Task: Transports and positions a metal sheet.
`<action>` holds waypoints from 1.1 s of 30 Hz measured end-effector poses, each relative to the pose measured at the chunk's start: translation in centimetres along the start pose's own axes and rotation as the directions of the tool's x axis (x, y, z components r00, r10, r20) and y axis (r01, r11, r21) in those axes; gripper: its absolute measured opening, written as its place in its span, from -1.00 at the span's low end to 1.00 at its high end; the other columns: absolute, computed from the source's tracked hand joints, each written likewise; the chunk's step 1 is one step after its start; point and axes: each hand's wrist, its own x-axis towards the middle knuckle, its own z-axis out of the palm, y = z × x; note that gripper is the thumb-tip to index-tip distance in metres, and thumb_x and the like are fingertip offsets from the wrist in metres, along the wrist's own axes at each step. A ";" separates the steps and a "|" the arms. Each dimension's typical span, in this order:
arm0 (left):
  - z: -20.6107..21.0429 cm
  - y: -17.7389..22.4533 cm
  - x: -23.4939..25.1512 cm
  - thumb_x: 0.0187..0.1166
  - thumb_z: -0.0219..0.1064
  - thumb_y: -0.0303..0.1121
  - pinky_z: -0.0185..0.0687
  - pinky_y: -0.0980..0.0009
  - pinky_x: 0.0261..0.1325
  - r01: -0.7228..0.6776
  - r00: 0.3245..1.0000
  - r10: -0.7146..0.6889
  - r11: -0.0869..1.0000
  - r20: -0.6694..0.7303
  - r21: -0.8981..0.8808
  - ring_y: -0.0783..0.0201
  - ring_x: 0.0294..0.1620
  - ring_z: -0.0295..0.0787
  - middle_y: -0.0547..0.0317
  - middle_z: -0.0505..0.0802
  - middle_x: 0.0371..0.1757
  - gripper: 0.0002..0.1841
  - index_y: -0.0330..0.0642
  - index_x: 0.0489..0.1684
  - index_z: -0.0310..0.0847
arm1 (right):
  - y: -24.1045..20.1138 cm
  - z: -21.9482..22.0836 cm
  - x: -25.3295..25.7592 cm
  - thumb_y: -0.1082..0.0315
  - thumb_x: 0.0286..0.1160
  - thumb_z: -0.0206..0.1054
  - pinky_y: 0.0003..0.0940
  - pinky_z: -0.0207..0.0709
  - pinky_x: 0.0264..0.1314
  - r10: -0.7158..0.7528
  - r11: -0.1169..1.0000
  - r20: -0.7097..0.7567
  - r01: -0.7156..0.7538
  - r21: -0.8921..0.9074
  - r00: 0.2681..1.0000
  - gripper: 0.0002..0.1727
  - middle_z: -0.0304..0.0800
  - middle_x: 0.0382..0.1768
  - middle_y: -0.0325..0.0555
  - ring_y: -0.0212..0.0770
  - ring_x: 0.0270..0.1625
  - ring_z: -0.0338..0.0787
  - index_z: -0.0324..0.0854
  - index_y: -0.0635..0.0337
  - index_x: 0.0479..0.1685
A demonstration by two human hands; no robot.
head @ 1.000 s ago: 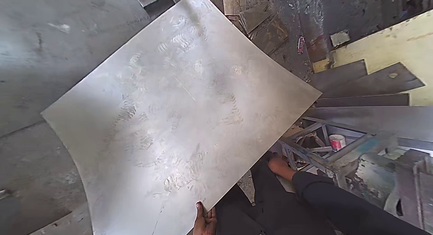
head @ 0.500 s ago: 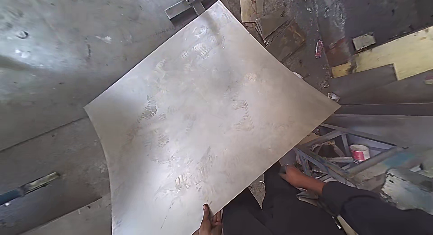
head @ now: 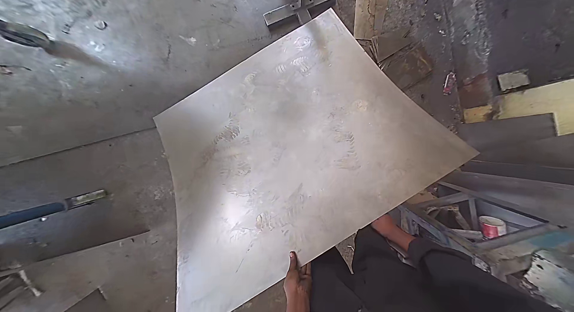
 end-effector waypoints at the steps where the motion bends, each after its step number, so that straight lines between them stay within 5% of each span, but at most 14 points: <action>1: 0.0 0.0 0.1 0.67 0.36 -0.18 0.81 0.13 0.09 0.005 1.000 -0.005 1.000 0.007 -0.003 0.07 0.12 0.81 -0.07 0.78 0.22 -0.57 -0.16 0.40 0.46 | 0.5 -0.2 0.1 0.16 0.51 0.45 0.04 0.32 0.73 -0.030 0.989 -0.073 0.040 0.141 0.997 -0.35 0.66 0.44 0.31 0.08 0.60 0.58 0.53 0.45 0.48; 4: -0.2 0.0 0.3 0.66 0.37 -0.17 0.82 0.11 0.11 0.015 1.000 -0.015 1.000 0.017 -0.012 0.05 0.14 0.82 -0.09 0.78 0.25 -0.55 -0.17 0.42 0.46 | 1.5 -1.3 -0.7 0.42 0.46 0.48 -0.30 0.55 0.54 0.130 0.789 -0.144 -0.015 0.615 0.981 -0.43 0.74 0.33 0.10 -0.25 0.42 0.70 0.49 0.39 0.47; 7: 0.0 0.4 0.6 0.66 0.38 -0.17 0.80 0.11 0.14 0.012 1.000 -0.011 1.000 0.010 -0.014 0.04 0.16 0.80 -0.10 0.76 0.27 -0.53 -0.17 0.45 0.45 | 2.0 -2.6 -0.7 0.47 0.73 0.10 -0.19 0.70 0.15 0.485 0.298 -0.006 -0.159 0.941 0.875 -0.69 0.74 0.11 0.08 -0.17 0.09 0.78 0.52 0.34 0.33; 9: -0.2 0.5 0.8 0.66 0.38 -0.18 0.80 0.12 0.14 0.016 1.000 -0.016 1.000 -0.002 -0.011 0.05 0.16 0.80 -0.09 0.77 0.27 -0.54 -0.17 0.44 0.45 | 2.6 -3.3 -1.0 0.12 0.88 -0.14 -0.11 0.69 0.16 0.574 -0.002 0.061 -0.073 0.997 0.816 -0.52 0.69 0.24 0.09 -0.09 0.15 0.78 0.36 0.22 0.52; 11: -0.2 0.5 1.0 0.66 0.38 -0.17 0.80 0.14 0.13 0.017 1.000 -0.017 1.000 -0.009 -0.013 0.07 0.15 0.80 -0.07 0.77 0.26 -0.54 -0.15 0.44 0.45 | 2.6 -4.4 -0.9 -0.35 0.79 -0.28 -0.06 0.64 0.34 0.555 -0.127 0.045 0.032 0.991 0.830 -0.20 0.58 0.50 0.06 -0.04 0.36 0.73 0.11 0.00 0.79; 14: 0.0 0.2 1.4 0.64 0.40 -0.18 0.81 0.13 0.13 0.007 1.000 -0.007 1.000 -0.006 -0.021 0.06 0.16 0.81 -0.09 0.77 0.26 -0.53 -0.15 0.45 0.46 | 1.9 -5.7 -0.1 -0.48 0.67 -0.20 -0.05 0.63 0.36 0.555 -0.110 -0.005 0.079 0.991 0.832 -0.09 0.56 0.53 0.05 -0.04 0.39 0.72 0.06 -0.07 0.84; 18: 0.7 0.1 1.3 0.64 0.40 -0.19 0.81 0.12 0.14 -0.013 1.000 0.013 1.000 -0.024 -0.014 0.03 0.18 0.80 -0.12 0.75 0.29 -0.51 -0.17 0.46 0.43 | 2.7 -4.8 2.3 0.07 0.68 0.36 -0.21 0.78 -0.18 0.627 0.103 0.005 -0.090 0.991 0.779 -0.51 0.77 -0.13 0.08 -0.13 -0.24 0.83 0.48 0.25 0.35; 33: 0.3 0.7 2.2 0.65 0.38 -0.19 0.82 0.18 0.13 -0.041 0.999 0.041 0.999 -0.030 0.015 0.07 0.17 0.81 -0.09 0.76 0.26 -0.53 -0.17 0.44 0.43 | 3.3 -4.7 1.0 0.08 0.74 0.29 -0.24 0.80 -0.35 0.536 0.233 0.028 -0.180 0.956 0.844 -0.56 0.83 -0.32 0.08 -0.12 -0.42 0.86 0.46 0.30 0.25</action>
